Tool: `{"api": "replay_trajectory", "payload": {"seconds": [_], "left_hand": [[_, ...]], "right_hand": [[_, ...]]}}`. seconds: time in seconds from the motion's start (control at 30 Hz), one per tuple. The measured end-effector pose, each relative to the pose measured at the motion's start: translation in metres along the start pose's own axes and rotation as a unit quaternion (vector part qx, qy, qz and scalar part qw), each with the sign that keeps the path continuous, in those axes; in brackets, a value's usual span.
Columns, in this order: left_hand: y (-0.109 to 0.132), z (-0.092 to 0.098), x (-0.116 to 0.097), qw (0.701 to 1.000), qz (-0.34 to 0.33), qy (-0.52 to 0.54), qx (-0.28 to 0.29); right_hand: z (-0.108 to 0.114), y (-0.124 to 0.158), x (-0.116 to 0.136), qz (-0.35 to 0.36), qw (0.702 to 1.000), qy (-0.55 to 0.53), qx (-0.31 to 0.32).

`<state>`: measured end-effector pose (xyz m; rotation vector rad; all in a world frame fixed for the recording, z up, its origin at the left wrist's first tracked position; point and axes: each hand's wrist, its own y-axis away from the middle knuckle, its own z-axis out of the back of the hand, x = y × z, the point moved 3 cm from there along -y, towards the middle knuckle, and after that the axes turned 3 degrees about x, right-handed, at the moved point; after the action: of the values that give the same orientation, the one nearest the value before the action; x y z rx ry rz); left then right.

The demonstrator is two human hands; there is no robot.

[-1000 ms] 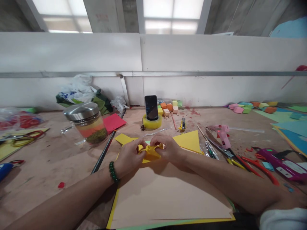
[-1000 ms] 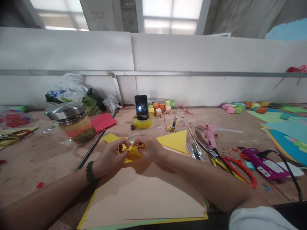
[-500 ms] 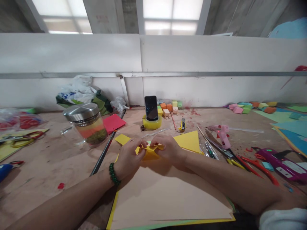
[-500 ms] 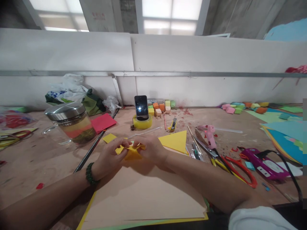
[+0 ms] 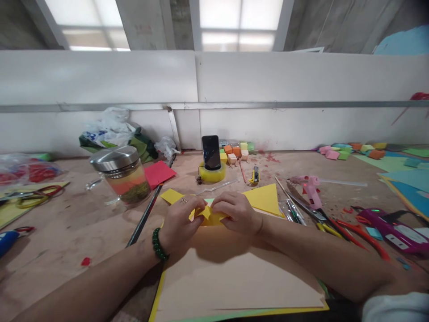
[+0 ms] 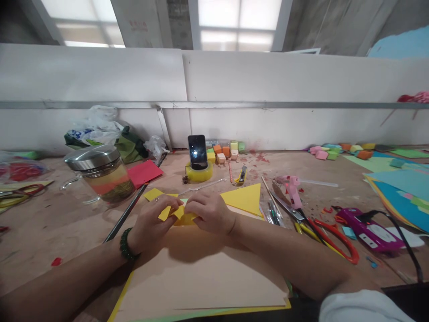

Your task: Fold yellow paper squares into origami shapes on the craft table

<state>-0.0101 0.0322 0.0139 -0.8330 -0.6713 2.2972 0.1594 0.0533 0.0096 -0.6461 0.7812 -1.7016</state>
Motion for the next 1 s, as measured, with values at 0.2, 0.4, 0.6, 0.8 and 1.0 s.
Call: {"api": "replay_trajectory", "payload": {"seconds": [0.2, 0.4, 0.6, 0.8, 1.0], "left_hand": [[0.0005, 0.0046, -0.0037, 0.999, -0.042, -0.004, -0.007], [0.0013, 0.0038, -0.0063, 0.997, -0.076, -0.009, -0.024], [0.0005, 0.0026, -0.0038, 1.000, -0.022, -0.001, 0.004], [-0.0009, 0.0045, -0.0047, 0.999, -0.020, -0.023, -0.009], [-0.0002, 0.0036, -0.0047, 0.998, -0.040, -0.031, -0.030]], "right_hand": [[0.0019, -0.0017, 0.0004, -0.026, 0.999, -0.032, -0.013], [0.0041, -0.0021, 0.0024, 0.005, 1.000, -0.009, -0.018], [0.0004, -0.0015, 0.0012, -0.016, 1.000, 0.002, 0.001], [0.0019, -0.0036, -0.0025, -0.080, 0.995, -0.027, -0.049], [0.0031, -0.0036, -0.0060, -0.162, 0.980, -0.091, -0.075]]}}
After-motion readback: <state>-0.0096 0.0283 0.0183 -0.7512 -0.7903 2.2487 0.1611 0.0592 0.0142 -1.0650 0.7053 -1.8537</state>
